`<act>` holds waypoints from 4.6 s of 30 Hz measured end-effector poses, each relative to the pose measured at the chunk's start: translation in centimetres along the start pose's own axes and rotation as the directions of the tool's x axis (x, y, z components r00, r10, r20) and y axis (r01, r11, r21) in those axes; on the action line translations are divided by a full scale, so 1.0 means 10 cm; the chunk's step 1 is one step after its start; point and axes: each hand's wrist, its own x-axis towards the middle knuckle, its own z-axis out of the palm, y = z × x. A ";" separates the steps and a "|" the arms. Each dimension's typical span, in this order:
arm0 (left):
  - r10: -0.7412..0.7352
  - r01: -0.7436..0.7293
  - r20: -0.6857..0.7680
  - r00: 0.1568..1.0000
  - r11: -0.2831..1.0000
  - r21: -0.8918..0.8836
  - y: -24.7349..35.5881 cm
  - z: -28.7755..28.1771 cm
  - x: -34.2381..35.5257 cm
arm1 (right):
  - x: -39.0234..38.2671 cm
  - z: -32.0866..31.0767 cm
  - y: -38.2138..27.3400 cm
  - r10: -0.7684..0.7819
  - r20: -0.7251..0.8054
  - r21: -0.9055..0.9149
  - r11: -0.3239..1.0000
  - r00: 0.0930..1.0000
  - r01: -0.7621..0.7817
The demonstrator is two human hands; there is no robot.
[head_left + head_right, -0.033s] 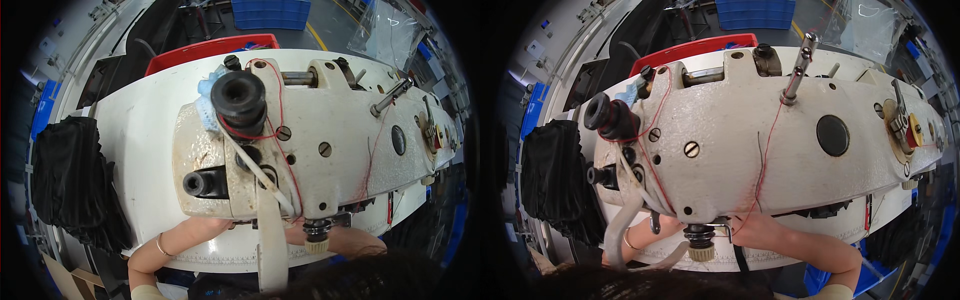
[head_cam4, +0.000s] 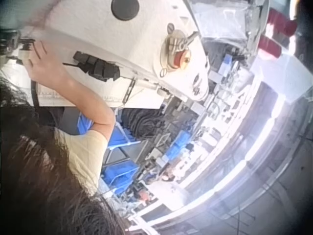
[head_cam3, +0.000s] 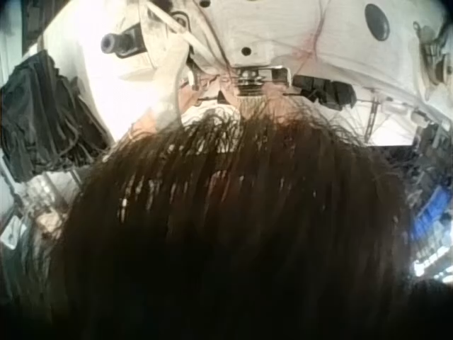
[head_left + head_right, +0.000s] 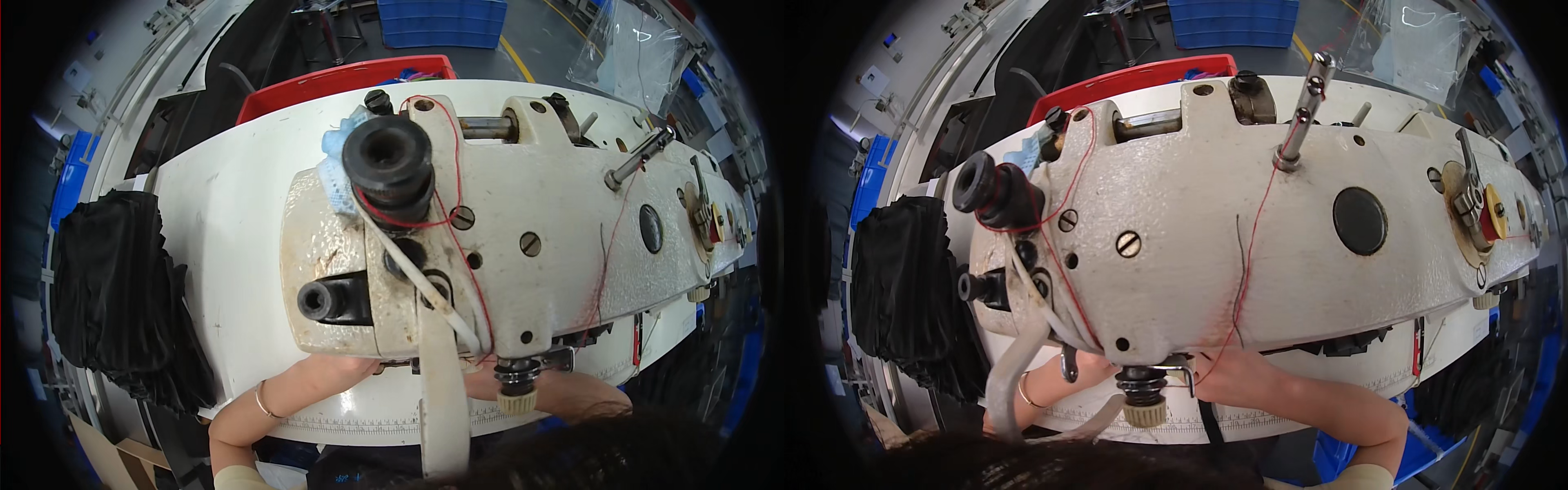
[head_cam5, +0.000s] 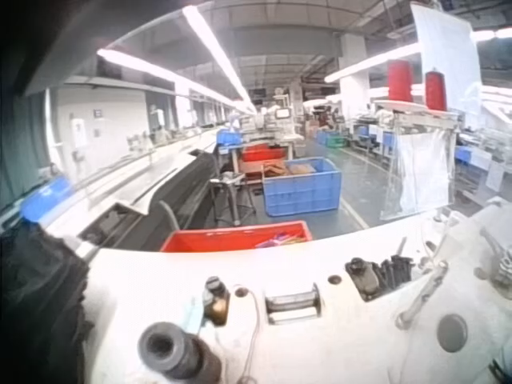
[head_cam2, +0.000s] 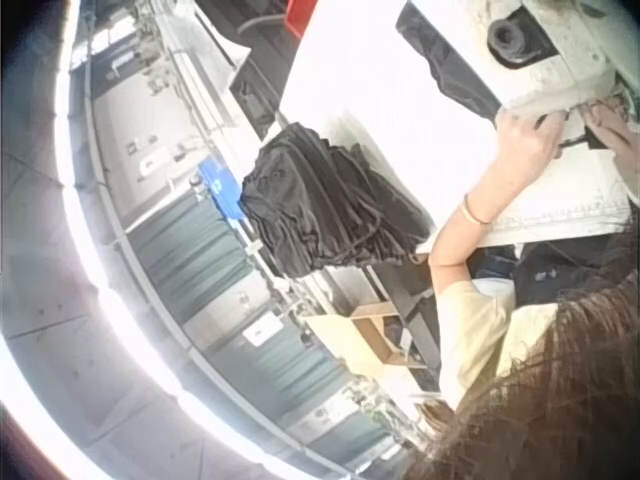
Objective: The worker is using an industrial sewing machine to sew black fabric bags, including attaching straps and labels.
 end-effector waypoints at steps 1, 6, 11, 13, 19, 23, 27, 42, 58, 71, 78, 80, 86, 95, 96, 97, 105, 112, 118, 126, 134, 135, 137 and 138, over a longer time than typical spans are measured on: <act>-0.001 0.001 0.004 1.000 1.000 0.009 0.00 -0.01 0.01 | 0.01 0.01 0.00 -0.006 -0.004 -0.004 1.000 1.000 0.006; -0.009 0.009 0.019 1.000 1.000 0.006 0.06 -0.08 0.05 | 0.03 0.03 0.01 -0.086 0.003 0.023 0.996 0.996 0.086; -0.056 0.055 0.015 0.998 0.998 0.003 0.14 -0.14 0.12 | -0.04 -0.01 -0.01 0.241 -0.013 0.321 0.920 0.970 -0.224; -0.074 0.074 -0.010 0.997 0.997 -0.013 0.16 -0.16 0.14 | -0.03 0.03 0.06 0.496 -0.002 0.450 0.776 0.868 -0.442; -0.016 0.019 -0.073 0.997 0.999 0.035 0.21 -0.22 0.17 | 0.07 0.05 0.31 0.480 -0.098 0.209 0.866 0.872 -0.454; 0.021 -0.015 -0.100 0.995 0.998 0.057 0.20 -0.24 0.21 | 0.13 -0.13 0.08 0.153 -0.115 0.052 0.988 0.982 -0.147; -0.006 0.007 -0.025 1.000 0.999 0.053 0.10 -0.23 0.27 | 0.23 -0.14 0.00 0.321 -0.023 0.237 0.922 0.947 -0.307; -0.370 0.281 0.218 0.903 0.893 0.350 0.51 -0.57 0.14 | 0.26 -0.39 -0.27 0.103 -0.069 0.321 0.944 0.992 -0.076; -0.030 0.179 -0.225 0.974 0.715 0.676 0.60 -0.57 -0.37 | 0.78 -0.19 -0.62 0.591 0.427 0.769 0.161 0.685 -0.618; -0.247 0.260 0.118 0.962 0.959 -0.113 0.30 -0.65 0.11 | 0.55 -0.20 -0.60 0.615 0.220 0.644 0.492 0.757 -0.586; -0.339 0.316 -0.105 0.935 0.930 -0.186 0.39 -0.54 0.00 | 0.62 0.03 -0.58 0.692 0.121 0.954 0.117 0.712 -0.277; -0.281 0.253 -0.040 0.959 0.910 -0.328 0.33 -0.59 0.01 | 0.65 0.09 -0.60 0.660 0.120 0.992 -0.047 0.742 -0.118; -0.455 0.498 0.214 0.865 0.721 -0.482 0.37 -0.68 0.01 | 0.47 -0.13 -0.61 0.560 0.403 0.915 -0.234 0.724 -0.328; -0.403 0.419 0.124 0.907 0.838 -0.350 0.22 -0.63 0.01 | 0.25 -0.10 -0.62 -0.211 -0.234 -0.065 0.977 0.949 0.201; -0.365 0.367 0.067 0.929 0.881 -0.298 0.17 -0.60 0.05 | 0.27 -0.10 -0.56 -0.231 -0.167 -0.132 0.969 0.958 0.211; -0.371 0.371 0.049 0.927 0.898 -0.236 0.11 -0.57 0.10 | 0.33 -0.07 -0.49 -0.251 -0.160 -0.208 0.954 0.955 0.216; -0.162 0.123 -0.117 0.980 0.951 -0.284 -0.55 -0.25 0.71 | 0.33 -0.10 0.06 -0.171 -0.034 -0.354 0.924 0.985 0.148; -0.164 0.140 -0.046 0.985 0.934 -0.328 -0.66 -0.08 0.80 | 0.08 0.10 0.07 -0.132 -0.025 -0.255 0.959 0.991 0.121; -0.167 0.142 -0.052 0.985 0.937 -0.319 -0.75 0.02 0.75 | 0.12 0.04 0.04 -0.125 0.044 -0.290 0.948 0.991 0.133; -0.305 0.284 -0.162 0.938 0.948 -0.141 -0.06 -0.63 0.36 | 0.24 -0.19 -0.05 -0.187 -0.085 -0.256 0.953 0.979 0.160; -0.420 0.444 -0.156 0.894 0.784 0.434 0.50 -0.84 -0.55 | -0.14 -0.27 -0.86 -0.408 -0.023 0.058 0.911 0.913 0.409; -0.466 0.488 -0.150 0.872 0.807 0.332 0.45 -0.90 -0.52 | -0.16 -0.30 -0.89 -0.460 -0.061 0.171 0.870 0.886 0.463; -0.399 0.433 -0.217 0.891 0.890 0.142 0.44 -1.10 -0.44 | -0.13 -0.35 -0.84 -0.511 -0.127 0.272 0.807 0.850 0.525; -0.389 0.413 -0.267 0.882 0.910 0.036 0.49 -1.22 -0.38 | -0.06 -0.36 -0.79 -0.389 -0.162 0.274 0.865 0.907 0.420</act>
